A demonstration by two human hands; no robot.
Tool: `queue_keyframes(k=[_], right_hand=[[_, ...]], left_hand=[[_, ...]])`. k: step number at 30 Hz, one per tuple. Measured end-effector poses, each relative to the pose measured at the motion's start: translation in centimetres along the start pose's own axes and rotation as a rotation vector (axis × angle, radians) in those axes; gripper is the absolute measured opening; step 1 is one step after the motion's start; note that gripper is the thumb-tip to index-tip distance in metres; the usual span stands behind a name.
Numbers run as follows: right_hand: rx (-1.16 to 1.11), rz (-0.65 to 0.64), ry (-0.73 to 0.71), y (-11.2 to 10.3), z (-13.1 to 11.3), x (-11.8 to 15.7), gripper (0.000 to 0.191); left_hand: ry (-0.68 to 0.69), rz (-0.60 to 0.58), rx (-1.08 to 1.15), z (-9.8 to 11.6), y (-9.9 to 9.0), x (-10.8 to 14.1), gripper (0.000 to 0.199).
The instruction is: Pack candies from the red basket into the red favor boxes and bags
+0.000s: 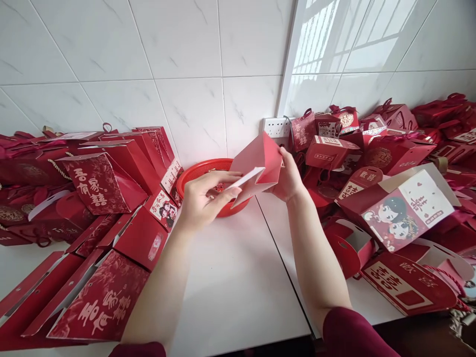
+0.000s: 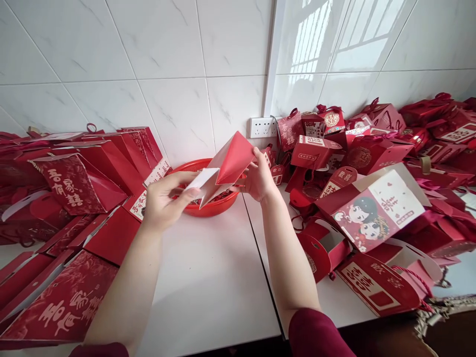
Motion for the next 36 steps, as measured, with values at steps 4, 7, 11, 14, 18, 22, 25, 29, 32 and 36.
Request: queue_keyframes(k=[4,7,11,14,18,22,25,29,32,36], right_hand=[[-0.028,-0.277,0.018,3.5,-0.4,1.0,0.070],[0.319,-0.308,-0.024,4.2,-1.0,2.4,0.046],[0.552,-0.165,-0.276,3.9,-4.7,4.6,0.021],[0.398,-0.198,-0.475,4.9,-7.8,6.3,0.020],[0.449,-0.382,-0.574,7.6,-8.1,7.2,0.014],[0.639,-0.403,-0.487,9.0,-5.6,6.0,0.016],[0.680,-0.366,-0.480,9.2,-5.3,5.7,0.016],[0.674,-0.261,-0.502,8.4,-6.6,6.0,0.017],[0.755,-0.285,-0.429,8.5,-5.9,6.0,0.019],[0.894,-0.366,-0.333,9.6,-3.8,5.4,0.022]], left_hand=[[-0.111,0.122,0.143,0.1,-4.0,0.6,0.022],[-0.315,0.006,0.050,0.3,-5.6,1.8,0.020],[-0.461,-0.253,-0.202,-0.1,-5.6,2.9,0.030],[-0.505,-0.463,-0.249,-2.4,-3.5,3.3,0.040],[-0.591,-0.544,-0.167,-7.0,-1.1,3.8,0.047],[-0.625,-0.494,-0.123,-10.0,-0.2,4.2,0.048],[-0.626,-0.455,-0.034,-10.5,0.3,4.2,0.046],[-0.486,-0.352,-0.091,-9.4,0.4,3.4,0.042],[-0.468,-0.436,-0.142,-9.3,1.6,3.8,0.045],[-0.506,-0.473,-0.183,-9.6,1.8,4.2,0.038]])
Point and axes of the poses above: each hand's wrist, its own x-axis away from the middle knuckle, its own y-axis out of the palm, z = x × y, the point moved 9 cm from there along -x, towards the middle knuckle, and after that the axes turned 2 degrees about -y, right-handed, at the moved point
